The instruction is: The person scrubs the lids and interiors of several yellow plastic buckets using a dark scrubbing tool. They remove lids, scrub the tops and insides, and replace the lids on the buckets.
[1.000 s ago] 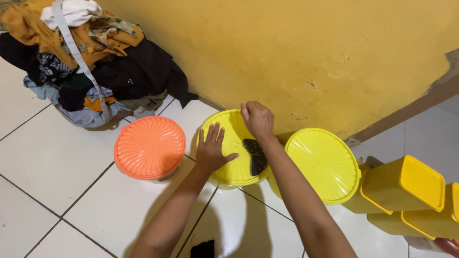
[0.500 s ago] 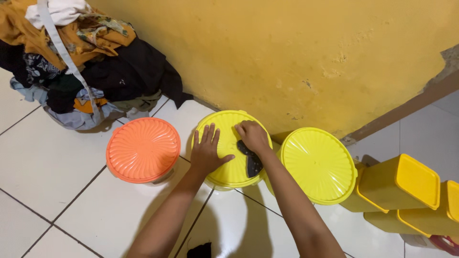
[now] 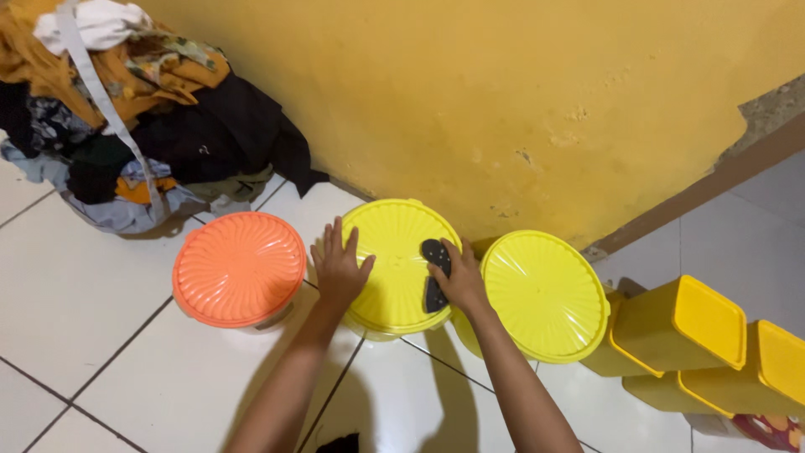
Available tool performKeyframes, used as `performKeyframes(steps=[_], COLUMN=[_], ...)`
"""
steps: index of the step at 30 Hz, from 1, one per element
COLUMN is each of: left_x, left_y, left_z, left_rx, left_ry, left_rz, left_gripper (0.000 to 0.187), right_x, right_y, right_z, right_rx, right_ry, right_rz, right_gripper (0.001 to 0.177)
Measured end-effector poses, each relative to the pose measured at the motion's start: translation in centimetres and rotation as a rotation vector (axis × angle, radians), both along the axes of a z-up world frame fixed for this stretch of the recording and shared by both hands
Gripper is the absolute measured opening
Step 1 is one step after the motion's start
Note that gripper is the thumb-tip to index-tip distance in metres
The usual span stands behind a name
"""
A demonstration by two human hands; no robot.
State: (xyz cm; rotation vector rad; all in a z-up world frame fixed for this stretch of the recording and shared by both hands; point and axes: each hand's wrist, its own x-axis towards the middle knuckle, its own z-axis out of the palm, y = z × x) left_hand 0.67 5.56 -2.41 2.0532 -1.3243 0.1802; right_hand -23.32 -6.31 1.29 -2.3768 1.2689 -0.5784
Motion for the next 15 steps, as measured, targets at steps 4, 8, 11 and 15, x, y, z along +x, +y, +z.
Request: performKeyframes(steps=[4,8,11,15], left_x=[0.6,-0.5,-1.5,-1.5], left_y=[-0.3,0.3,0.5,0.5], left_z=[0.3,1.8,2.7,3.3], left_rx=[-0.003,-0.013,-0.042,-0.07], left_ry=[-0.044,-0.186,-0.209,-0.216], left_rz=[-0.007,-0.139,-0.262,-0.264], left_gripper=[0.071,0.073,0.084,0.087], right_x=[0.4,0.4,1.6,5.9], right_y=[0.0,0.2,-0.7,-4.0], right_z=[0.2,3.3,6.4,9.0], right_rx=[0.074,0.081,-0.262,-0.319], right_ry=[-0.025,0.16,0.073,-0.141], right_rz=[-0.042,0.007,0.112,-0.069], right_gripper=[0.065,0.072,0.063,0.037])
